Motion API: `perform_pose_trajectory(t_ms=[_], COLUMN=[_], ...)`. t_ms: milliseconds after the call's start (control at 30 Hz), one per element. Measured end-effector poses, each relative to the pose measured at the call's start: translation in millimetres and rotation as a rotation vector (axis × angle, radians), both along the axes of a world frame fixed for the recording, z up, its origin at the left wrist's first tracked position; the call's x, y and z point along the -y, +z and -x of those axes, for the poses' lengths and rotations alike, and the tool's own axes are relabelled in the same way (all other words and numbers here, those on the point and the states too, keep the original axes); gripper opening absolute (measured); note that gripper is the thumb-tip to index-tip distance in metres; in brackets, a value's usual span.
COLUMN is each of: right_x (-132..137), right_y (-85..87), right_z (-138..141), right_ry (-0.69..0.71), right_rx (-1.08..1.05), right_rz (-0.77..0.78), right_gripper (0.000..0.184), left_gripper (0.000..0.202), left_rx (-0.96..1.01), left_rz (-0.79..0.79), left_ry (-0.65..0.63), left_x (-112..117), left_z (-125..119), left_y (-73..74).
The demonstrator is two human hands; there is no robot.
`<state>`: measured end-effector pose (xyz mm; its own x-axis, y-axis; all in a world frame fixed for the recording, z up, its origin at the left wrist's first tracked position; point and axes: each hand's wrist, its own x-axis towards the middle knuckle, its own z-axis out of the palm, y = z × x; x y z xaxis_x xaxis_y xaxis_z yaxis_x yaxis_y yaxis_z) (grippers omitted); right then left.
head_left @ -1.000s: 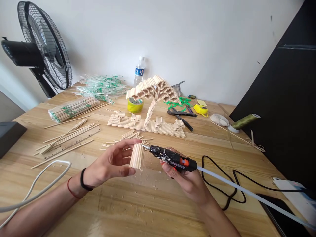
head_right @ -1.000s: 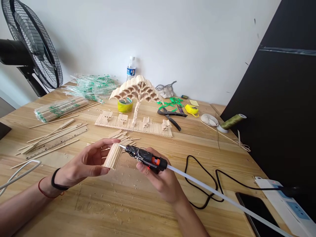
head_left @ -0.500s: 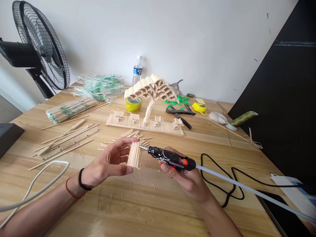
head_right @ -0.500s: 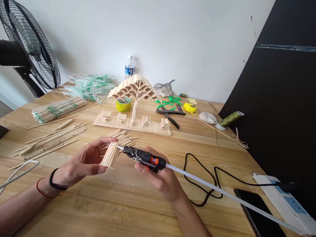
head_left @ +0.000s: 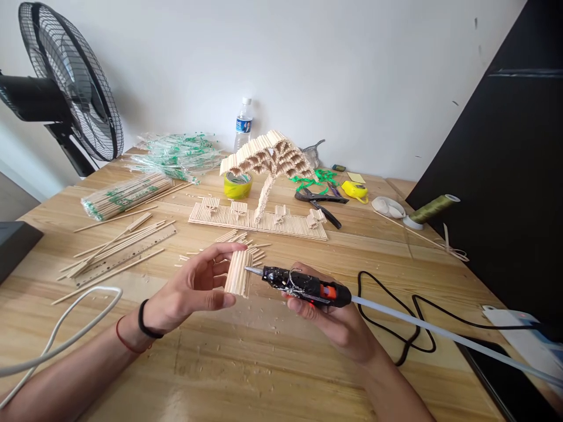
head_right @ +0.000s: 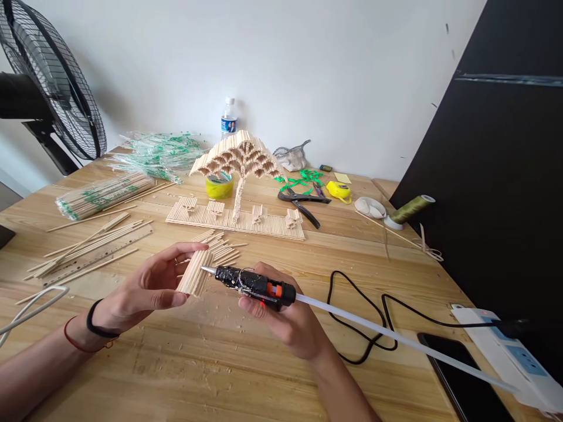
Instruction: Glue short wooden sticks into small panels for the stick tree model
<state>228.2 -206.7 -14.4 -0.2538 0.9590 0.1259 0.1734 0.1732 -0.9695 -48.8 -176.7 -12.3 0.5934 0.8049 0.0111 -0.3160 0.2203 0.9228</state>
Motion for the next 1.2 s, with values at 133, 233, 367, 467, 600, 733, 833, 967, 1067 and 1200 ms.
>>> perform_pose_trajectory(t_ms=[133, 233, 367, 467, 600, 733, 833, 967, 1067, 1200], right_x=[0, -1, -1, 0, 1, 1, 0, -1, -1, -1], right_y=[6.4, 10.1, 13.1, 15.0, 16.7, 16.4, 14.9, 13.5, 13.8, 13.1], right_z=[2, 3, 4, 5, 6, 7, 6, 6, 7, 8], right_ry=[0.075, 0.125, 0.147, 0.163, 0.196, 0.185, 0.177, 0.181, 0.163, 0.120], right_rx=[-0.004, -0.016, -0.008, -0.017, -0.037, -0.036, -0.029, -0.027, -0.012, 0.001], right_rz=[-0.017, -0.028, -0.037, -0.048, -0.075, -0.063, -0.063, -0.069, -0.049, 0.006], right_gripper=[0.037, 0.036, 0.039, 0.040, 0.042, 0.041, 0.040, 0.040, 0.039, 0.040], left_gripper=[0.067, 0.064, 0.062, 0.062, 0.062, 0.063, 0.064, 0.066, 0.066, 0.065], left_rx=[0.003, 0.014, 0.016, 0.013, 0.016, 0.018, 0.018, 0.006, 0.008, 0.012], left_rz=[-0.017, -0.021, -0.009, 0.001, -0.009, -0.015, -0.019, -0.021, -0.018, -0.026], left_ry=[0.005, 0.011, 0.032, 0.042, 0.051, 0.052, 0.044, 0.028, 0.025, 0.022], left_x=[0, 0, 1, 1, -1, -1, 0, 1, 1, 1], left_z=[0, 0, -1, -2, -2, -2, -1, -1, -1, -1], left_y=[0.7, 2.2, 4.0, 4.0, 3.1, 3.5, 4.0, 3.4, 3.0, 3.4])
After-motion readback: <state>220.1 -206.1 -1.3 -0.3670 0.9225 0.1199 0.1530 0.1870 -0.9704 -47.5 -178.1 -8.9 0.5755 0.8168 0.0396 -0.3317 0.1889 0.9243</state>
